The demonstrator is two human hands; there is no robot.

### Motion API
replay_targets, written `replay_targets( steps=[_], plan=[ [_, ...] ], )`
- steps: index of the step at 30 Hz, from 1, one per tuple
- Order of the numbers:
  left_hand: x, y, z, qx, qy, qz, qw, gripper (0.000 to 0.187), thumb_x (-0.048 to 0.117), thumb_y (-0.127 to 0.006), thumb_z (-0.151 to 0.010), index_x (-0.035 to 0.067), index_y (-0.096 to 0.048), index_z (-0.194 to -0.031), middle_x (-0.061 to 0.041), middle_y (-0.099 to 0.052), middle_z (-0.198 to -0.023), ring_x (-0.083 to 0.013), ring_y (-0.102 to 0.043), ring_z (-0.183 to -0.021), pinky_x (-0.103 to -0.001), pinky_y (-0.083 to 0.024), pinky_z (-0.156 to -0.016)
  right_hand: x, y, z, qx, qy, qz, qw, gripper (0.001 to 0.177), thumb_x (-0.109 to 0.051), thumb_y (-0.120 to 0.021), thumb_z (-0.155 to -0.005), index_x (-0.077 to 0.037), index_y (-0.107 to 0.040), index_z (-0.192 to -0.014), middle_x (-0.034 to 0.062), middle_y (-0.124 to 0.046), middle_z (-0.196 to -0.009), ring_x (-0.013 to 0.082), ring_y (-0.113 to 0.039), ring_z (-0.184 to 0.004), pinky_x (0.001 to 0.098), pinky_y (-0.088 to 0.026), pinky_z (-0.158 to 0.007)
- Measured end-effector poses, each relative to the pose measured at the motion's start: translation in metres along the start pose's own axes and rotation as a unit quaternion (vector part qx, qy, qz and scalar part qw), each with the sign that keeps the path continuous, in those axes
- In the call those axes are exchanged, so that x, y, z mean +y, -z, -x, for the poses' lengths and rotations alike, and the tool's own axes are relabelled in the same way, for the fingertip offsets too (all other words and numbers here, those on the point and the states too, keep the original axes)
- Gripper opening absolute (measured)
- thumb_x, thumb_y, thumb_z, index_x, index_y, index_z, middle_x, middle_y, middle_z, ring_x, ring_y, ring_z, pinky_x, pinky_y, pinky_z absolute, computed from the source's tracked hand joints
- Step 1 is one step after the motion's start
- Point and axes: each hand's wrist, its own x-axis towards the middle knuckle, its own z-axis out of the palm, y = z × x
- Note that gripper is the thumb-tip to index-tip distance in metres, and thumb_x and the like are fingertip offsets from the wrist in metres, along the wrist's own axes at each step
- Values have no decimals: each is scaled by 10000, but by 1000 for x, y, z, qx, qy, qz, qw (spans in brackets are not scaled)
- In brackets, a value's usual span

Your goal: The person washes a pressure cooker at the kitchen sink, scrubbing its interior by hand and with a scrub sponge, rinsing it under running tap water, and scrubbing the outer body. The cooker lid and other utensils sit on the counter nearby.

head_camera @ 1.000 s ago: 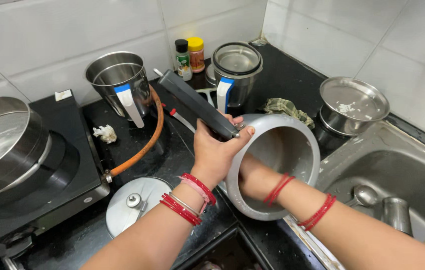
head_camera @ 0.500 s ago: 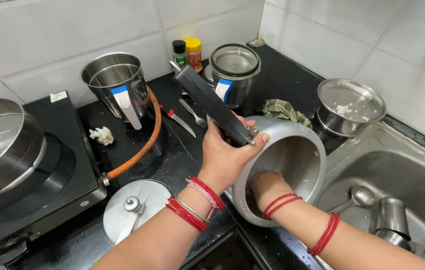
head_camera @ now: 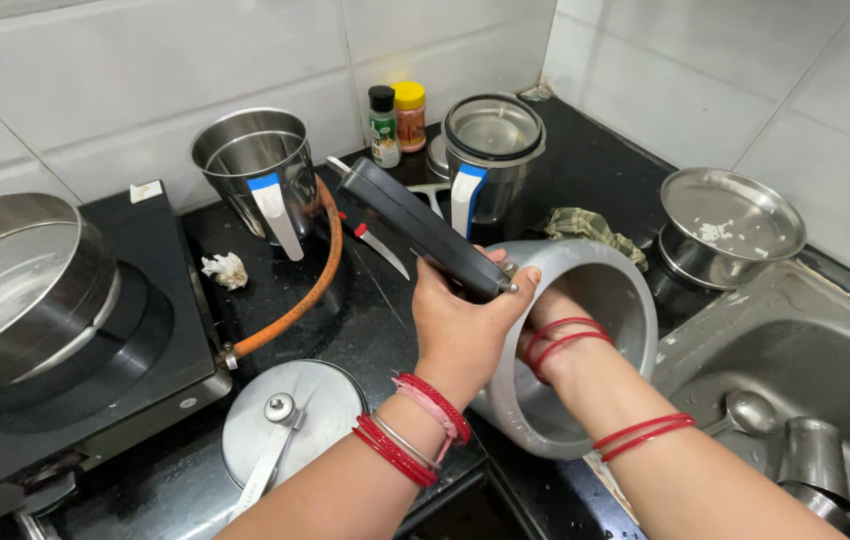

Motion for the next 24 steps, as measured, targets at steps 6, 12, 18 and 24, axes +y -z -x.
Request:
replay_targets(
  steps=[6, 12, 18, 24],
  plan=[
    [3, -4, -9, 85, 46, -28, 995, 577, 168, -906, -689, 4, -532, -1096, -86, -731, -992, -139, -709, -861, -291, -598, -800, -50, 24, 62, -54, -3, -144, 988, 292, 126, -525, -892, 141, -587, -1176, 223, -625, -1222, 295, -685, -1133, 317, -531, -997],
    [2, -5, -13, 101, 48, -50, 992, 555, 179, -903, -701, 1, -537, -1079, -75, -725, -971, -142, -706, -860, -285, -588, -810, -173, 103, 84, 187, 389, 296, 852, 229, -14, -558, -1006, 75, -697, -1164, 149, -732, -1017, 184, -670, -909, 231, -513, -762],
    [7, -10, -9, 88, 48, -40, 994, 561, 183, -908, -689, -2, -543, -1074, -75, -712, -985, -140, -696, -875, -288, -585, -813, -233, 184, 33, 352, 502, 600, 513, 279, -196, -807, -905, 11, -764, -1086, 191, -745, -951, 250, -708, -841, 350, -548, -829],
    [13, -20, -9, 100, 56, -61, 992, 562, 216, -916, -648, 32, -567, -1048, -32, -726, -941, -133, -714, -837, -280, -590, -788, -241, 182, 49, 330, 286, 647, 625, 411, -355, -850, -878, -8, -792, -1090, 172, -757, -1035, 310, -706, -939, 437, -528, -856]
  ],
)
